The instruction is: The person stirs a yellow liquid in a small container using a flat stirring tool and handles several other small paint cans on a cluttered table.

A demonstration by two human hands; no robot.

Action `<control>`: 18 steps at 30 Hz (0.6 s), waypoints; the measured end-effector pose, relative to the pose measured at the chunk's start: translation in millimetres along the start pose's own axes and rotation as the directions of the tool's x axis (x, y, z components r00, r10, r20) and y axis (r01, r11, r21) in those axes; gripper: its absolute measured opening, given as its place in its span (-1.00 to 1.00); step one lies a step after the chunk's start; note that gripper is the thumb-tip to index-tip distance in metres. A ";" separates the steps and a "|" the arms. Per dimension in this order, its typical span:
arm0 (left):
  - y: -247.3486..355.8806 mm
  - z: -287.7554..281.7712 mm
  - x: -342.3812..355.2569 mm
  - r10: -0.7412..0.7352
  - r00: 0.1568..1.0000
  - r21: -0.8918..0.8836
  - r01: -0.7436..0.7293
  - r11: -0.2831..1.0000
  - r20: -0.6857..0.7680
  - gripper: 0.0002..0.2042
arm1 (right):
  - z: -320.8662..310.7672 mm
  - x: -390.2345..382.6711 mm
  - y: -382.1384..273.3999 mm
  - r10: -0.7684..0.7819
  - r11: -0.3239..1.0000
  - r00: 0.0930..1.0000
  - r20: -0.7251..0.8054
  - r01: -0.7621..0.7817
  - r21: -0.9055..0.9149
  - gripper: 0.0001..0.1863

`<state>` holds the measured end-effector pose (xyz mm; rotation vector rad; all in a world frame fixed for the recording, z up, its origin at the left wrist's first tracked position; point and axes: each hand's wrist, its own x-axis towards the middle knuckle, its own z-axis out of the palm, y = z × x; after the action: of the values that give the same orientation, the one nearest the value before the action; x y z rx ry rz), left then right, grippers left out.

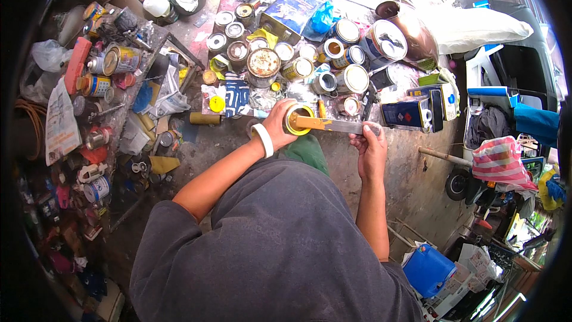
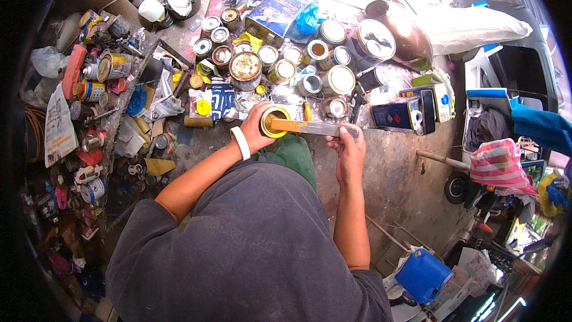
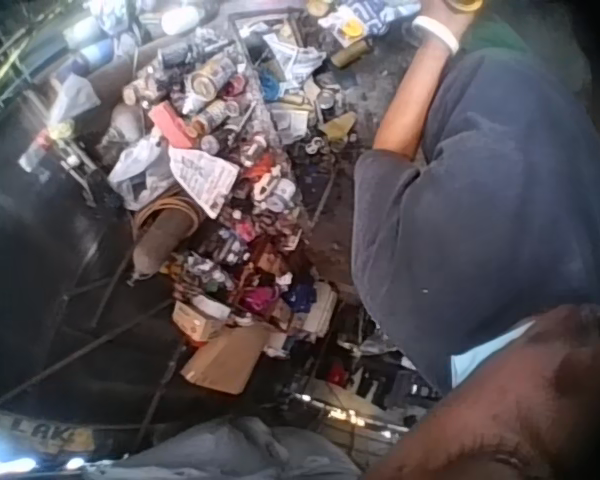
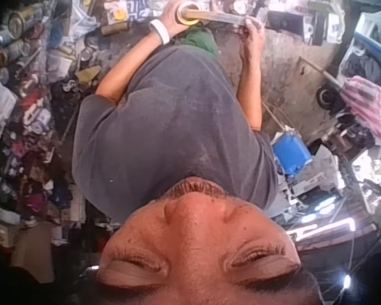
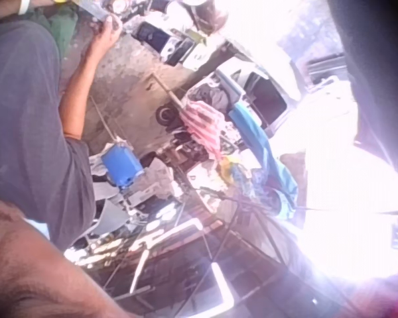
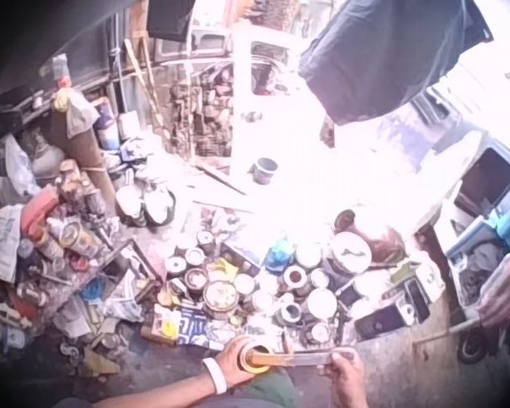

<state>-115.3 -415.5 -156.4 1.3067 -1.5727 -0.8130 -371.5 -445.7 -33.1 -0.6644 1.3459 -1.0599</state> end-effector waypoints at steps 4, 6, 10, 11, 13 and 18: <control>4.9 -3.9 -1.6 -0.016 0.998 -0.039 0.019 0.999 0.057 -0.15 | -6.1 -0.8 -1.6 -0.022 0.997 0.999 0.042 0.019 0.070 -0.84; 6.1 -4.5 -2.3 -0.030 0.996 -0.091 0.038 0.995 0.085 -0.15 | -9.4 0.2 -3.5 -0.025 0.997 0.998 0.051 0.021 0.077 -0.84; 8.8 -7.9 -1.8 -0.015 0.996 -0.121 0.025 0.992 0.088 -0.17 | -11.5 0.4 -7.3 -0.027 0.995 0.997 0.066 0.021 0.095 -0.85; 9.4 -8.3 -1.5 -0.014 0.996 -0.120 0.025 0.992 0.088 -0.17 | -11.2 0.4 -8.5 -0.018 0.995 0.998 0.062 0.012 0.095 -0.85; 10.8 -8.9 -0.8 -0.011 0.996 -0.121 0.022 0.992 0.084 -0.18 | -10.6 0.6 -10.6 -0.001 0.995 0.999 0.053 -0.004 0.096 -0.85; 15.3 -10.9 -2.5 0.019 0.993 -0.101 -0.007 0.995 0.120 -0.16 | -12.1 4.9 -14.2 -0.006 0.998 0.997 0.071 0.001 0.061 -0.85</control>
<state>-110.9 -409.0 -139.2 1.1927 -1.6107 -0.9661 -386.9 -453.8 -24.6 -0.6537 1.2470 -1.0663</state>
